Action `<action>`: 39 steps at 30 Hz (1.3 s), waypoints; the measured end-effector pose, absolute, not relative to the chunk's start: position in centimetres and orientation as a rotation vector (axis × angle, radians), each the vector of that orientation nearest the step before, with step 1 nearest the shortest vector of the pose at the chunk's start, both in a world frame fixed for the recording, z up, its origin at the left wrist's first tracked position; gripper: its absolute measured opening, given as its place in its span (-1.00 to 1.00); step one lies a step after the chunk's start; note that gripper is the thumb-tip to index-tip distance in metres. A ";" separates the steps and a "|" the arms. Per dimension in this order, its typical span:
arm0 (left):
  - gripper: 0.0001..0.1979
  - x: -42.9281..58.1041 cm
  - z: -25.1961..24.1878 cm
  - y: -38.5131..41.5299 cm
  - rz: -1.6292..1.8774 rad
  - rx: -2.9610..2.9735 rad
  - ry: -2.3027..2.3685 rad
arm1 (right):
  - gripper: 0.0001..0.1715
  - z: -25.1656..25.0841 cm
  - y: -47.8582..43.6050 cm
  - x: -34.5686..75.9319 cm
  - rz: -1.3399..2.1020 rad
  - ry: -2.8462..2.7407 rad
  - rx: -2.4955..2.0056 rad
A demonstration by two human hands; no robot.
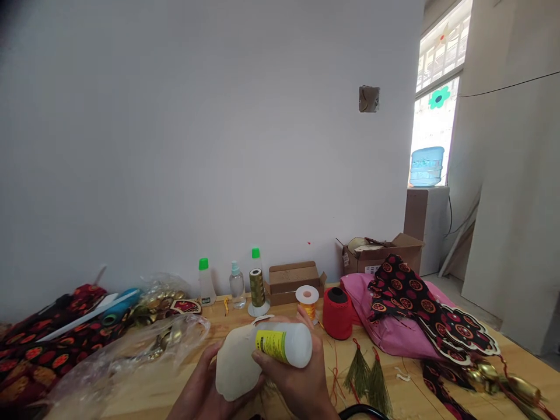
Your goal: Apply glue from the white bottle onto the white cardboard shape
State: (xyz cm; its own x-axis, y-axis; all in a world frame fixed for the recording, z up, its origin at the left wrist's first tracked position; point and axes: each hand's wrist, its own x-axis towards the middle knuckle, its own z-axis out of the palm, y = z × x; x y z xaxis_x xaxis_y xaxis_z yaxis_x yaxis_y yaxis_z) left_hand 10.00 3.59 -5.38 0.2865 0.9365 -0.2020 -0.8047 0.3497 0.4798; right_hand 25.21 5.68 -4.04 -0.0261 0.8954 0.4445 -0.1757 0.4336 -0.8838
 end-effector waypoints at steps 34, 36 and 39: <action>-0.74 9.4 -5.9 4.1 1.074 0.399 0.408 | -0.51 -4.5 8.7 27.1 1.195 -0.935 -0.642; -0.75 9.1 -5.7 4.0 1.102 0.411 0.448 | -0.48 -3.8 9.4 28.1 1.169 -0.973 -0.636; -0.72 9.0 -5.6 4.0 1.191 0.391 0.498 | -0.47 -2.0 9.4 29.7 0.834 -1.441 -0.880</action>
State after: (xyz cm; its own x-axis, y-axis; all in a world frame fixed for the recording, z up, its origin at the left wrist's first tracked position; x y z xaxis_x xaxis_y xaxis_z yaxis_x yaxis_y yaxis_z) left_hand 8.97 4.01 -5.63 0.2853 0.9450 -0.1602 -0.7780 0.3259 0.5371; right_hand 29.67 9.41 -2.03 -0.0216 0.8890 0.4573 0.0458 0.4578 -0.8879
